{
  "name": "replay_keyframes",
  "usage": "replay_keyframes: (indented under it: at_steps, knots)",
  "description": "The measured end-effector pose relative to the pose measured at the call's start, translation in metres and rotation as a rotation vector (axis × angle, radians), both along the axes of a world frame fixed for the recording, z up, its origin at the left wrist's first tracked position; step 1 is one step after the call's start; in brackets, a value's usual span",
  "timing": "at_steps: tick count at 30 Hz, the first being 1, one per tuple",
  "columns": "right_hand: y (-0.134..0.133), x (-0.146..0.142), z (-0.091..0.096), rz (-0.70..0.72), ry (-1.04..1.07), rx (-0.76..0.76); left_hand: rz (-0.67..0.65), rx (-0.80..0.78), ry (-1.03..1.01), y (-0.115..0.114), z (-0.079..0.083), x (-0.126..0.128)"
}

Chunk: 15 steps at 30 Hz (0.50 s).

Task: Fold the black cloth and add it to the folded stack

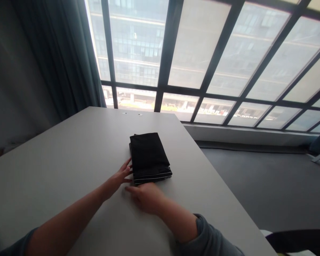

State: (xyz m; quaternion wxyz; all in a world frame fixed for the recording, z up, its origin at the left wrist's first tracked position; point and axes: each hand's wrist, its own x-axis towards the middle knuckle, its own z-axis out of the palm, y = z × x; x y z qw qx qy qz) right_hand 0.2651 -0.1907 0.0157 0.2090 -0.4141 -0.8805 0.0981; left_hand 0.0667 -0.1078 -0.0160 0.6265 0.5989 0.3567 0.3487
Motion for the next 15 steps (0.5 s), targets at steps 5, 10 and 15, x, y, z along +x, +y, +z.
replay_keyframes:
  at_steps: [5,10,15]
  knots:
    - [0.016,0.043,0.019,-0.346,0.476,0.222,0.038,0.100,0.032,-0.005,-0.008,0.009]
    - [0.073,0.090,-0.009,-0.675,0.640,-0.050,0.133,-0.013,-0.057,0.001,0.001,0.016]
    - [0.082,0.087,-0.017,-0.560,0.718,-0.262,0.090,-0.164,-0.292,0.005,0.008,0.033]
